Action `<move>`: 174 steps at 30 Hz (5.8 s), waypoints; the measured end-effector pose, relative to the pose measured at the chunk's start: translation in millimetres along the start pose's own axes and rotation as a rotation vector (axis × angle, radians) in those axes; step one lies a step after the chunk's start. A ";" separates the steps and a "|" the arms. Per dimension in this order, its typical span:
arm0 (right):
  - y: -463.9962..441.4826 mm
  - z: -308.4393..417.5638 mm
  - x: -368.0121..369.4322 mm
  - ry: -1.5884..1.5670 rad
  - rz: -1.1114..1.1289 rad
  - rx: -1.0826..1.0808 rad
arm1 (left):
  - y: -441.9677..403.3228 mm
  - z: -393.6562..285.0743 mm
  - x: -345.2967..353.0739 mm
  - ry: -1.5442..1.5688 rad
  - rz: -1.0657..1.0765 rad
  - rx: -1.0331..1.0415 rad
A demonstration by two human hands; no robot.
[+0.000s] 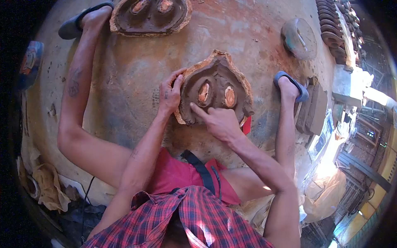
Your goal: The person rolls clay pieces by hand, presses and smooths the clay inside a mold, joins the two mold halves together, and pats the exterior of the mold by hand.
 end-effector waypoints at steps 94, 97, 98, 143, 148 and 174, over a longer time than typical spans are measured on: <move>117.1 -68.2 19.1 -1.037 -0.962 0.797 | 31.6 -68.9 -13.2 0.190 -0.017 0.080; 99.2 -2.9 -47.2 -0.770 -0.870 0.427 | 64.8 -126.1 12.3 0.305 0.259 0.016; 97.9 8.7 -48.8 -0.771 -0.891 0.428 | 75.9 -135.3 19.7 0.150 0.439 -0.064; 156.9 -19.6 -17.6 -1.431 -1.620 0.286 | 157.2 -157.0 223.7 1.611 1.368 -0.727; 155.4 -39.2 -34.9 -1.349 -1.363 0.390 | 151.4 -192.8 200.5 0.495 0.856 0.021; 129.5 -1.6 -3.1 -1.217 -1.259 0.395 | 162.0 -153.1 171.7 0.776 1.040 -0.076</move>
Point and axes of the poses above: each hand's wrist, its own y-axis away from the middle knuckle, its own x-axis out of the palm, z = x × y, the point moved 3 cm from there along -y, towards the middle knuckle, and after that the axes turned 2 degrees about z, right-handed, at the moved point
